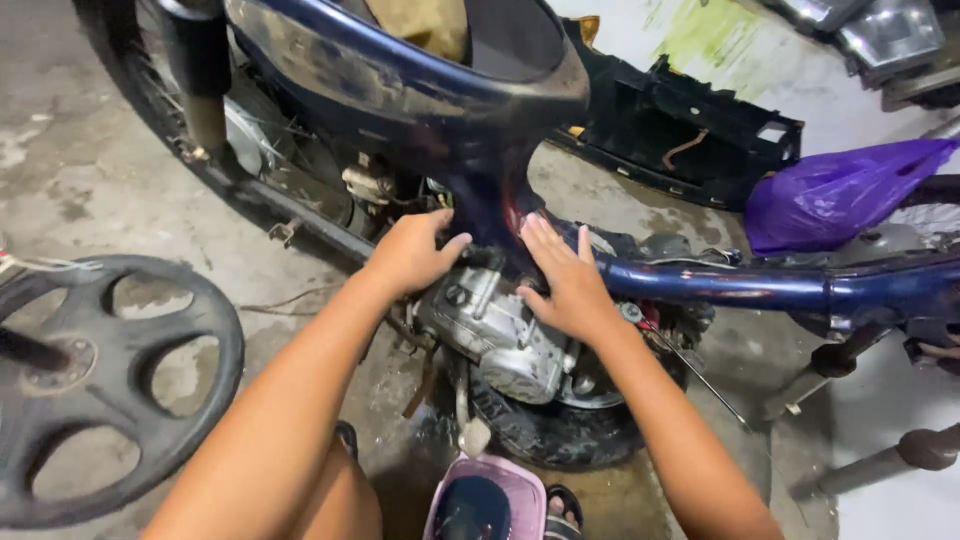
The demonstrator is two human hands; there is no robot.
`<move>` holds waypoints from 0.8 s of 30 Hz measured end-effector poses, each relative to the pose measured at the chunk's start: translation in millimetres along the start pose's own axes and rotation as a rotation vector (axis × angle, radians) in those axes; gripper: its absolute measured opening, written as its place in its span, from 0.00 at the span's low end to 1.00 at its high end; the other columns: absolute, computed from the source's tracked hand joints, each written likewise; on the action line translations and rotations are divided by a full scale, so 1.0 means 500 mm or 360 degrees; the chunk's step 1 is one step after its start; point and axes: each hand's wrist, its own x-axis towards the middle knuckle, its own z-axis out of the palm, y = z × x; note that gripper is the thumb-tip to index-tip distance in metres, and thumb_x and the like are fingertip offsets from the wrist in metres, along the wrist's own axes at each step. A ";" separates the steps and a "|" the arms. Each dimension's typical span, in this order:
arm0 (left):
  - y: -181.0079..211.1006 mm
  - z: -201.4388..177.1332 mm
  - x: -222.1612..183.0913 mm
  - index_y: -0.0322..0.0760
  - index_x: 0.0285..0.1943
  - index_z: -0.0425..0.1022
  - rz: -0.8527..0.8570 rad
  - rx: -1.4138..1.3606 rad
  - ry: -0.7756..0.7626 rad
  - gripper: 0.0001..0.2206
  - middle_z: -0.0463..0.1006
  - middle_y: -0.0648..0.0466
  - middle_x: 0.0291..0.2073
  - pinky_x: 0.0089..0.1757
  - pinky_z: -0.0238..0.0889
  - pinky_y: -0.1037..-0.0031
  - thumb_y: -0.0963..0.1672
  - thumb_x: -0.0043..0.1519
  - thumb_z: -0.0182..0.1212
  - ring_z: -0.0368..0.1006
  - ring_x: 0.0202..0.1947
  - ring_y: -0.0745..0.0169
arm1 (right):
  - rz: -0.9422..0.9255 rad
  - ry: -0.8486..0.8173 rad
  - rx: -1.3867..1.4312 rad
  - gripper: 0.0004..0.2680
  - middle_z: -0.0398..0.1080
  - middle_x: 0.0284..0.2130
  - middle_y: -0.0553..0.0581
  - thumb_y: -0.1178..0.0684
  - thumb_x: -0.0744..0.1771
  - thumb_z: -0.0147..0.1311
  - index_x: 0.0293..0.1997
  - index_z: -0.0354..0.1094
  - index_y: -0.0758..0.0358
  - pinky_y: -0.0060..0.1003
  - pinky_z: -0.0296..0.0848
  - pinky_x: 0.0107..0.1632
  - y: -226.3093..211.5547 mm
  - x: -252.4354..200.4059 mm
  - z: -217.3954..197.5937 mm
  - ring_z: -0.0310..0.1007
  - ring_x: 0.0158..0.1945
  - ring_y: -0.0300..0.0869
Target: The person scrubs the side of a blue motorcycle's fuel tank and frame with a cloth. They repeatedly wipe the area around the engine and lower tank, focusing on removing dirt and grime from the surface.
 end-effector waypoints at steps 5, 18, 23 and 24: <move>0.018 0.022 -0.017 0.23 0.72 0.63 -0.0098 0.0156 0.0017 0.26 0.73 0.34 0.62 0.59 0.65 0.55 0.46 0.68 0.54 0.70 0.64 0.41 | -0.0089 0.0042 -0.0049 0.25 0.60 0.70 0.53 0.53 0.65 0.59 0.72 0.59 0.51 0.66 0.27 0.73 0.071 -0.079 -0.001 0.56 0.73 0.44; -0.016 0.030 0.026 0.24 0.64 0.72 0.0029 0.0087 0.0146 0.19 0.81 0.36 0.50 0.53 0.71 0.55 0.43 0.66 0.58 0.77 0.54 0.40 | -0.0125 0.0175 0.0057 0.21 0.65 0.66 0.49 0.62 0.67 0.47 0.69 0.65 0.46 0.60 0.35 0.75 0.112 -0.071 0.027 0.60 0.70 0.43; -0.041 0.032 0.035 0.29 0.54 0.78 0.0164 0.0038 0.0274 0.13 0.84 0.38 0.42 0.46 0.75 0.56 0.43 0.65 0.61 0.81 0.46 0.41 | -0.0097 0.0149 0.0023 0.19 0.63 0.67 0.51 0.60 0.69 0.46 0.69 0.63 0.49 0.60 0.35 0.75 0.091 -0.024 0.035 0.58 0.72 0.43; -0.044 0.030 0.032 0.28 0.54 0.78 0.0183 -0.0013 0.0248 0.12 0.84 0.38 0.42 0.47 0.75 0.56 0.43 0.66 0.59 0.81 0.47 0.40 | -0.0124 0.0141 -0.0011 0.19 0.62 0.68 0.51 0.60 0.69 0.46 0.70 0.62 0.50 0.60 0.35 0.75 0.087 -0.013 0.041 0.57 0.72 0.43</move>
